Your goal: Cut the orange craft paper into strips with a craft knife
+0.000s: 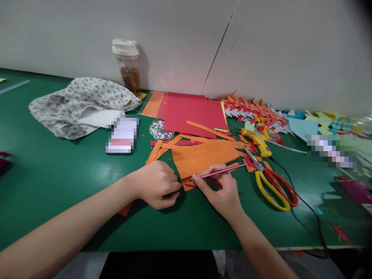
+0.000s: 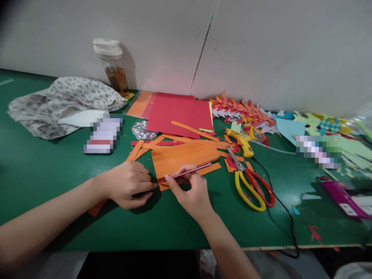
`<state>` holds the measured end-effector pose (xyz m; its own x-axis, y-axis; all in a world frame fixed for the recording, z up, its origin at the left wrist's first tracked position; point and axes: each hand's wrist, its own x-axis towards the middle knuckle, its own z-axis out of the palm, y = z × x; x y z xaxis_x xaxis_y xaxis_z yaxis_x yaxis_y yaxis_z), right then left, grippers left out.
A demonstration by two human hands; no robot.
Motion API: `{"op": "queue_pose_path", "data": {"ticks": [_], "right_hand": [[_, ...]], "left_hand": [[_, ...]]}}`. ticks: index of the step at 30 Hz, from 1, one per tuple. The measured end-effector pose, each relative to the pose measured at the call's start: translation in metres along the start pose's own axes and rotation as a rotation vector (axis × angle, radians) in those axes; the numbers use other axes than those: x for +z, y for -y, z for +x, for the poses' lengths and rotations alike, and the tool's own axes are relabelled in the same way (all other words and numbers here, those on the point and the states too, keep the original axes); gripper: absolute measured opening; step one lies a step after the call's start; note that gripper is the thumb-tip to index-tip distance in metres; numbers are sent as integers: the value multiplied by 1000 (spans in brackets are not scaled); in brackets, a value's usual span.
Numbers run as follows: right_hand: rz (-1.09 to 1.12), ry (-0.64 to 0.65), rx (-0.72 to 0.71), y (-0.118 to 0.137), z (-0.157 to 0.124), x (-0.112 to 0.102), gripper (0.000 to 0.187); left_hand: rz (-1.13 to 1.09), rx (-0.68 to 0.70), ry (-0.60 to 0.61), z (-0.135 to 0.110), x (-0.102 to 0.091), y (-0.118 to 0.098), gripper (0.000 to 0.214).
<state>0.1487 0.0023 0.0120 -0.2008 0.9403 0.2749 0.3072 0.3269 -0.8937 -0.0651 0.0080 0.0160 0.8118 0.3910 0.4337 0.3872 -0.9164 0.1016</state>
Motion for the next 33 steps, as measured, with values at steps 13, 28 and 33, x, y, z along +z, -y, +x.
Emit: {"op": "queue_pose_path", "data": {"ticks": [13,28,33], "right_hand": [[31,-9,12,1,1,0,25],[30,11,23,1,1,0,27],[40,8,40,0,1,-1,28]], "left_hand": [[16,-1,6,0,-1,-1,25],[9,3,-4,-2,1,0,25],[6,6,-11,-1,0,0,25]]}}
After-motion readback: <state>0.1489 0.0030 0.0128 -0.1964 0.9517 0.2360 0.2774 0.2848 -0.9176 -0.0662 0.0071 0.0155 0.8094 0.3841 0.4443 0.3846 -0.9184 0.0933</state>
